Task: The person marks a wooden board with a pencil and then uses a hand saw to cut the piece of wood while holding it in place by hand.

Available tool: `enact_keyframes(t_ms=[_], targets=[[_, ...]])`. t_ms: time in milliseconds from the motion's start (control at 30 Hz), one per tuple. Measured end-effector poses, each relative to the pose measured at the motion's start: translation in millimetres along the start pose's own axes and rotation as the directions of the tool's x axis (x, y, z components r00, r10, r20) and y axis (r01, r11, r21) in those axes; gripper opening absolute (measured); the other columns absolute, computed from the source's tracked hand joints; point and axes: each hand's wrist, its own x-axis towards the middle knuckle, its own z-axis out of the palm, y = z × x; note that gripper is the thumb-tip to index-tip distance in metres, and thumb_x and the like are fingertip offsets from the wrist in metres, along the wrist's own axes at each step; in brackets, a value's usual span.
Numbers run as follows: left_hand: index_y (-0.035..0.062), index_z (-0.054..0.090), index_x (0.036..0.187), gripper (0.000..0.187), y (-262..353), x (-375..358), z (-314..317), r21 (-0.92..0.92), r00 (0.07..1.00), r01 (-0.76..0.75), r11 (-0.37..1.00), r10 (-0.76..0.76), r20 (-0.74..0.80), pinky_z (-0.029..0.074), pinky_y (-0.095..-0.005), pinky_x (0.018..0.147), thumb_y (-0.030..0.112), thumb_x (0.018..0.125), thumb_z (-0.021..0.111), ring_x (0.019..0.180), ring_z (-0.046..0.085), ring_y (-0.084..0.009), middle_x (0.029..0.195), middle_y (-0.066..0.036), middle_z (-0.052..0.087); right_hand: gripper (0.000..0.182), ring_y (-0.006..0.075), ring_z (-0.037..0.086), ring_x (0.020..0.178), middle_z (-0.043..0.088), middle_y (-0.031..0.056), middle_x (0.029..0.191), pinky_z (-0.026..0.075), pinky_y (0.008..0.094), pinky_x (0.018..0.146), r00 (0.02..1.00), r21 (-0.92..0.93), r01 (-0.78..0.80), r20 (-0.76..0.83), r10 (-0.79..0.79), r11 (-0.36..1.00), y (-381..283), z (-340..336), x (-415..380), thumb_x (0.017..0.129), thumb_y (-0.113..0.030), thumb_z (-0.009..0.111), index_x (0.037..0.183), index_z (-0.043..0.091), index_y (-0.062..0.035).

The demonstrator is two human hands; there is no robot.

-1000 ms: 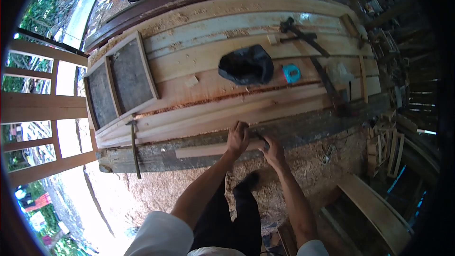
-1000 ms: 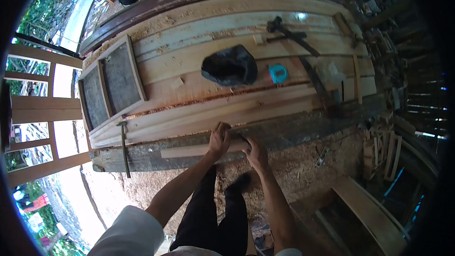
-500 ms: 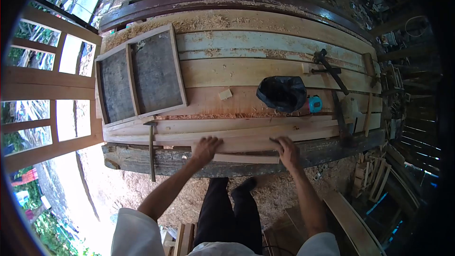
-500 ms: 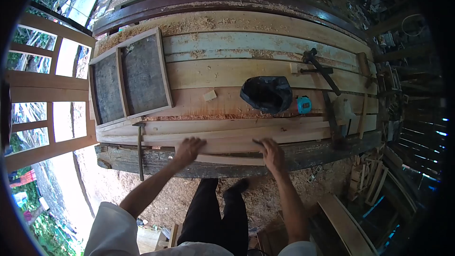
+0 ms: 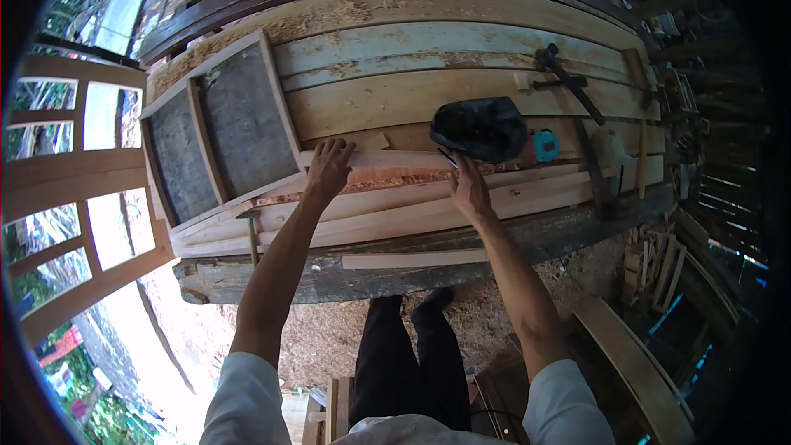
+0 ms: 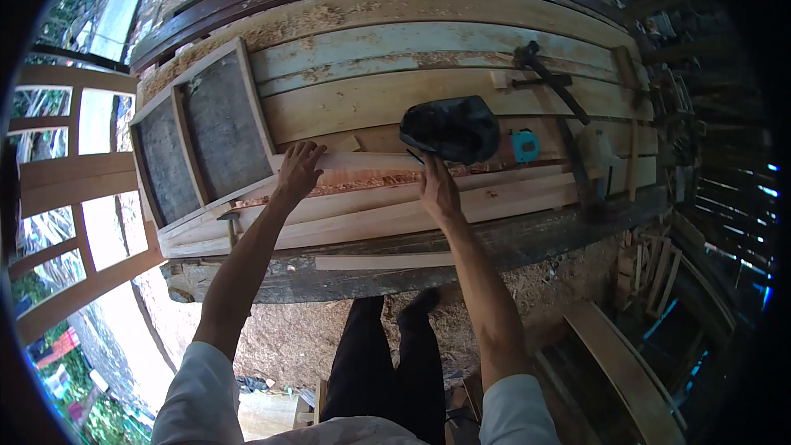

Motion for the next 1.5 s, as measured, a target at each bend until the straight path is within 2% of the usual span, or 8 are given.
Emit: enact_keyframes(t_ms=[133, 233, 533, 633, 833, 1033, 1233, 1500], targets=[[0.0107, 0.054, 0.121, 0.055, 66, -18, 8, -0.044, 0.992, -0.019, 0.999, 0.013, -0.125, 0.036, -0.0472, 0.099, 0.017, 0.071, 0.076, 0.116, 0.047, -0.0308, 0.120, -0.014, 0.052, 0.047, 0.0373, 0.050, 0.118, 0.049, 0.0217, 0.129, 0.046, 0.0450, 0.095, 0.995, 0.081, -0.028, -0.089, 0.036, 0.996, -2, -18, -64, 0.088, -0.004, 0.054, 0.134, 0.045, -0.0014], [0.0122, 0.054, 0.122, 0.048, 123, -26, 32, -0.019, 0.975, -0.144, 0.989, 0.139, -0.172, 0.035, -0.0465, 0.099, 0.021, 0.078, 0.070, 0.118, 0.046, -0.0294, 0.124, -0.012, 0.051, 0.039, 0.0352, 0.053, 0.111, 0.053, 0.0181, 0.122, 0.046, 0.0461, 0.092, 0.970, 0.110, -0.126, 0.223, 0.099, 0.986, 16, -22, -92, 0.087, 0.001, 0.055, 0.125, 0.054, -0.0026], [0.0110, 0.067, 0.100, 0.020, 153, -18, 99, -0.270, 0.990, -0.028, 0.963, -0.011, -0.142, 0.042, -0.0419, 0.087, 0.012, 0.081, 0.066, 0.102, 0.057, -0.0273, 0.100, -0.006, 0.064, 0.027, 0.0316, 0.057, 0.103, 0.064, 0.0131, 0.102, 0.045, 0.0433, 0.092, 0.972, 0.020, 0.185, -0.148, -0.180, 0.983, 18, 7, -55, 0.079, 0.004, 0.058, 0.105, 0.063, -0.0040], [0.0110, 0.068, 0.091, 0.011, 148, -16, 98, -0.222, 0.977, 0.022, 0.975, -0.068, -0.200, 0.043, -0.0419, 0.083, 0.009, 0.081, 0.064, 0.095, 0.057, -0.0280, 0.099, -0.007, 0.063, 0.025, 0.0314, 0.056, 0.108, 0.064, 0.0132, 0.107, 0.043, 0.0425, 0.095, 0.976, 0.317, 0.216, -0.073, -0.203, 0.924, 9, 13, -50, 0.078, 0.005, 0.060, 0.102, 0.064, -0.0028], [0.0097, 0.067, 0.091, 0.010, 140, -15, 92, -0.227, 0.984, -0.087, 0.970, 0.049, -0.169, 0.044, -0.0437, 0.082, 0.008, 0.082, 0.064, 0.097, 0.057, -0.0312, 0.099, -0.009, 0.061, 0.030, 0.0326, 0.058, 0.106, 0.064, 0.0145, 0.108, 0.045, 0.0436, 0.093, 0.970, 0.020, 0.181, -0.166, -0.176, 0.983, 8, 4, -76, 0.079, 0.006, 0.057, 0.107, 0.063, -0.0028], [0.0082, 0.062, 0.101, 0.022, 166, -72, 53, -0.293, 0.941, 0.233, 0.927, -0.291, -0.173, 0.043, -0.0455, 0.081, 0.009, 0.080, 0.067, 0.096, 0.056, -0.0344, 0.102, -0.012, 0.061, 0.024, 0.0315, 0.059, 0.111, 0.062, 0.0168, 0.117, 0.047, 0.0386, 0.092, 0.731, 0.523, -0.562, -0.050, 0.681, 0.641, 61, -23, -188, 0.094, -0.004, 0.050, 0.116, 0.059, -0.0006], [0.0082, 0.059, 0.113, 0.045, 222, -113, 68, -0.155, 0.982, -0.074, 0.985, 0.099, 0.163, 0.037, -0.0475, 0.098, 0.020, 0.073, 0.075, 0.114, 0.050, -0.0335, 0.120, -0.013, 0.052, 0.031, 0.0259, 0.063, 0.101, 0.064, 0.0168, 0.110, 0.050, 0.0346, 0.085, 0.734, 0.572, -0.612, 0.154, 0.661, 0.546, 55, -26, -244, 0.094, -0.014, 0.058, 0.121, 0.056, -0.0007], [0.0099, 0.060, 0.114, 0.047, 269, -81, 106, -0.199, 0.980, -0.056, 0.978, 0.092, 0.177, 0.046, -0.0456, 0.091, 0.014, 0.070, 0.076, 0.110, 0.053, -0.0336, 0.114, -0.014, 0.054, 0.037, 0.0235, 0.063, 0.090, 0.065, 0.0138, 0.101, 0.050, 0.0367, 0.078, 0.790, 0.582, -0.561, 0.163, 0.591, 0.589, 99, -51, -215, 0.089, -0.018, 0.066, 0.121, 0.056, -0.0013]])
